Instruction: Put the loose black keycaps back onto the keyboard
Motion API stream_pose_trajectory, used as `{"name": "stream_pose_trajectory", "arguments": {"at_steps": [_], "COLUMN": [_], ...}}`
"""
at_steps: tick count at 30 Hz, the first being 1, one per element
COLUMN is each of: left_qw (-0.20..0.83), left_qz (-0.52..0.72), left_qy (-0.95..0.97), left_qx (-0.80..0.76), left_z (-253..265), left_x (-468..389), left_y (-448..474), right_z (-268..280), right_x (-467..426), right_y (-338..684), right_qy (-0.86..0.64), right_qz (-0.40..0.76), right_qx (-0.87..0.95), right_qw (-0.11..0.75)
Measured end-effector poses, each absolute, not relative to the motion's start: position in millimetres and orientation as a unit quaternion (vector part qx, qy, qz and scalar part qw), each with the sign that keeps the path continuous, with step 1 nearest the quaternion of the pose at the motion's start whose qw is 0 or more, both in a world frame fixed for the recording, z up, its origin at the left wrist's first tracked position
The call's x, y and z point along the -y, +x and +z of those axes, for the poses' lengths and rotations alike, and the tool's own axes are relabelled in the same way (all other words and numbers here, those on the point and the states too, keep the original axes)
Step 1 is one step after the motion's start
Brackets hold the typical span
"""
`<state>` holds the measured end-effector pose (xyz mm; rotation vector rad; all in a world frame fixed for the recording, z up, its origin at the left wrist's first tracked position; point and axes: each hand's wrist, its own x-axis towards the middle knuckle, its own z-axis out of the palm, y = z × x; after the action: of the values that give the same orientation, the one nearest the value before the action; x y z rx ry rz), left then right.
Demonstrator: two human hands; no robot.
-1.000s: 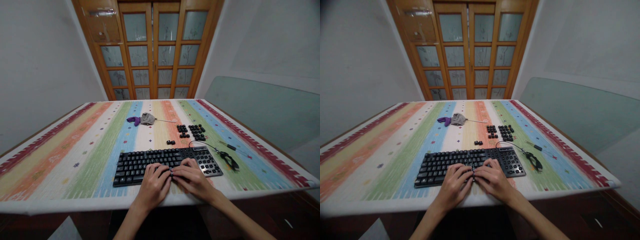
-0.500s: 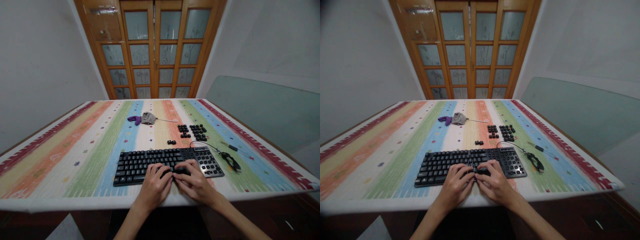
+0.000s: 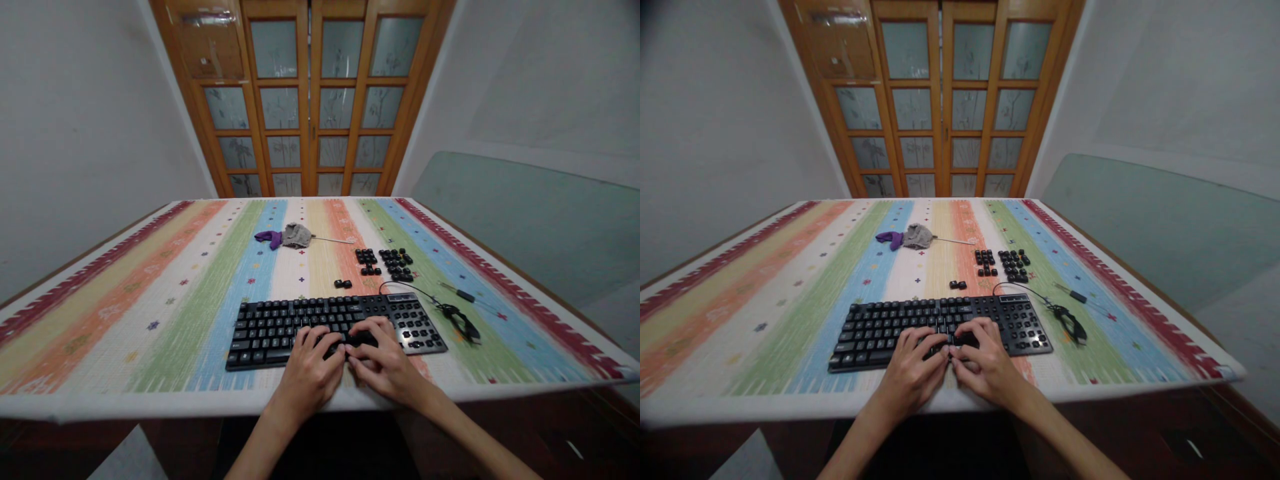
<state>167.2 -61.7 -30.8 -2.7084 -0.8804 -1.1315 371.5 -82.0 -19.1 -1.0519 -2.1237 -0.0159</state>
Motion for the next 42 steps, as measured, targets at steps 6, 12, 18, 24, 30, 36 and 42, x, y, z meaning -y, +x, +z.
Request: {"name": "stream_pose_trajectory", "arguments": {"at_steps": [6, 12, 18, 24, 30, 36, 42], "left_qw": [0.037, 0.043, 0.046, 0.04, 0.043, 0.04, 0.036], "left_qz": [-0.346, -0.367, -0.359, -0.355, -0.35, -0.352, -0.356], "left_qy": [-0.892, -0.881, -0.887, -0.889, -0.89, -0.889, -0.89], "left_qx": [0.289, 0.295, 0.287, 0.285, 0.289, 0.29, 0.283], "left_z": [-31.6, -33.4, -33.6, -34.9, -34.4, -33.4, -32.5], "left_x": [61.4, 63.6, 65.4, 66.4, 67.8, 68.3, 66.5], "left_y": [168.3, 168.3, 166.3, 165.5, 165.2, 165.2, 164.9], "right_z": [-23.6, -9.0, 21.8, 17.9, 7.9, 18.7, 35.5], "right_x": [82.4, 71.5, 11.1, -53.5, -69.7, -55.8, 5.0], "right_y": [369.2, 374.5, 386.0, 389.5, 383.2, 385.5, 397.3], "right_qy": [-0.421, -0.421, -0.451, -0.5, -0.518, -0.488, -0.425], "right_qz": [-0.02, -0.026, -0.041, -0.027, 0.011, 0.008, 0.042], "right_qx": [0.831, 0.825, 0.815, 0.831, 0.84, 0.838, 0.841], "right_qw": [0.362, 0.376, 0.361, 0.243, 0.158, 0.244, 0.333]}}
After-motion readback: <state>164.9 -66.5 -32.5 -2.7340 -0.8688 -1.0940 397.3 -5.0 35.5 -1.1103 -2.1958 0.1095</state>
